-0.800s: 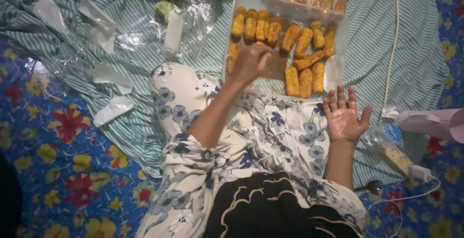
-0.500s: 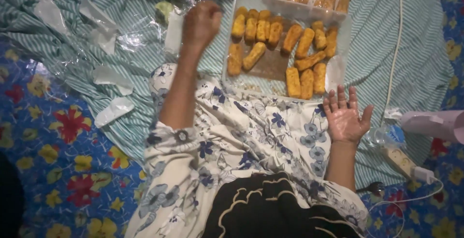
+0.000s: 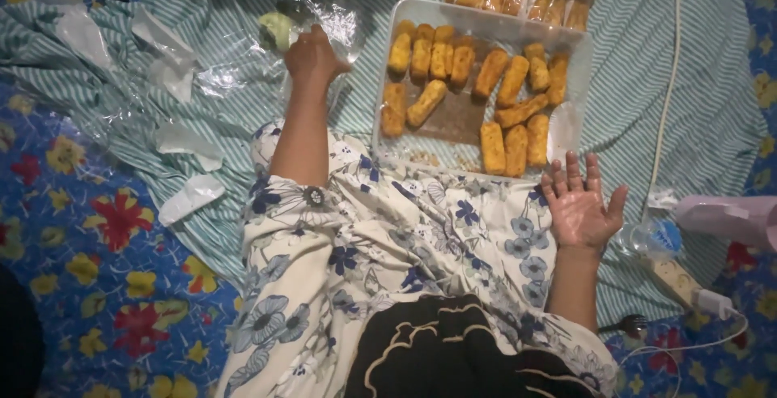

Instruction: Wrapping individual fried food items in small plastic sheets for packaging.

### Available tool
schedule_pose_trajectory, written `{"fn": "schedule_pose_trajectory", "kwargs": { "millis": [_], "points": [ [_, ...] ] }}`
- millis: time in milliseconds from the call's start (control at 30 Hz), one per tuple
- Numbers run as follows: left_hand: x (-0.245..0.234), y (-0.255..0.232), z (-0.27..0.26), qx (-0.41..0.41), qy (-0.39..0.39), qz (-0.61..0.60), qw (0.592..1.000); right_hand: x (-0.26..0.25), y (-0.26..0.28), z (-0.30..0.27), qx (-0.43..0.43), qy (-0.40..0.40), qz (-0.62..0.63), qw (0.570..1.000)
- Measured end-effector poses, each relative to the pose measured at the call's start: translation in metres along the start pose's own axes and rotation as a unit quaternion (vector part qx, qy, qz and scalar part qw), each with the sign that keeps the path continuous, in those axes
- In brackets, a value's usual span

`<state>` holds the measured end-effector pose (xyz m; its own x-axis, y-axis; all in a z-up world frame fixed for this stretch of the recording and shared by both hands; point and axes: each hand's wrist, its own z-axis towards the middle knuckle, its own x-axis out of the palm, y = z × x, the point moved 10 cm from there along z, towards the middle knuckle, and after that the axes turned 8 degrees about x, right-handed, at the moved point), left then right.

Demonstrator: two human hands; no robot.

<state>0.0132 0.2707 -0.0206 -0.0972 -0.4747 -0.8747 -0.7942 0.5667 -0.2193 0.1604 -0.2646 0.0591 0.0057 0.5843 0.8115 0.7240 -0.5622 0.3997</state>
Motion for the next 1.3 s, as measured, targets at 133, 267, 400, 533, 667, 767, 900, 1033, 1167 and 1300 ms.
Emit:
{"fn": "schedule_pose_trajectory", "kwargs": {
  "millis": [133,267,400,533,667,767,900,1033,1167,1300],
  "points": [
    [0.006,-0.002,0.011,0.036,-0.053,-0.016,0.998,0.002,0.001,-0.001,-0.009,-0.026,-0.021,0.999],
    [0.001,0.007,0.004,-0.026,-0.034,-0.094,0.995,0.0,0.001,-0.001,-0.005,-0.021,-0.014,1.0],
    [0.005,0.02,0.012,-0.049,-0.066,-0.201,0.976,0.004,0.0,-0.002,-0.007,-0.022,-0.018,1.0],
    [-0.009,0.016,0.005,0.018,-0.15,-0.291,0.945,-0.002,0.002,0.0,-0.001,0.008,-0.009,1.0],
    [-0.023,0.015,-0.02,-0.061,-0.136,-0.441,0.885,-0.003,0.002,-0.001,-0.004,0.009,-0.012,1.0],
    [-0.022,0.014,-0.024,-0.076,-0.134,-0.56,0.814,0.0,0.001,-0.003,-0.011,0.001,-0.006,1.0],
    [-0.039,0.004,-0.038,-0.023,-0.133,-0.563,0.815,-0.001,0.001,-0.004,-0.016,-0.007,-0.005,1.0],
    [-0.067,-0.027,-0.079,0.103,-0.129,-0.592,0.789,0.001,0.002,-0.006,-0.023,-0.018,-0.017,0.999],
    [-0.095,-0.075,-0.126,0.263,-0.088,-0.603,0.748,0.01,0.006,-0.003,-0.044,-0.035,-0.074,0.996],
    [-0.1,-0.131,-0.178,0.315,0.019,-0.61,0.727,0.041,-0.001,0.005,-0.054,0.187,-0.309,0.931]
  ]
}}
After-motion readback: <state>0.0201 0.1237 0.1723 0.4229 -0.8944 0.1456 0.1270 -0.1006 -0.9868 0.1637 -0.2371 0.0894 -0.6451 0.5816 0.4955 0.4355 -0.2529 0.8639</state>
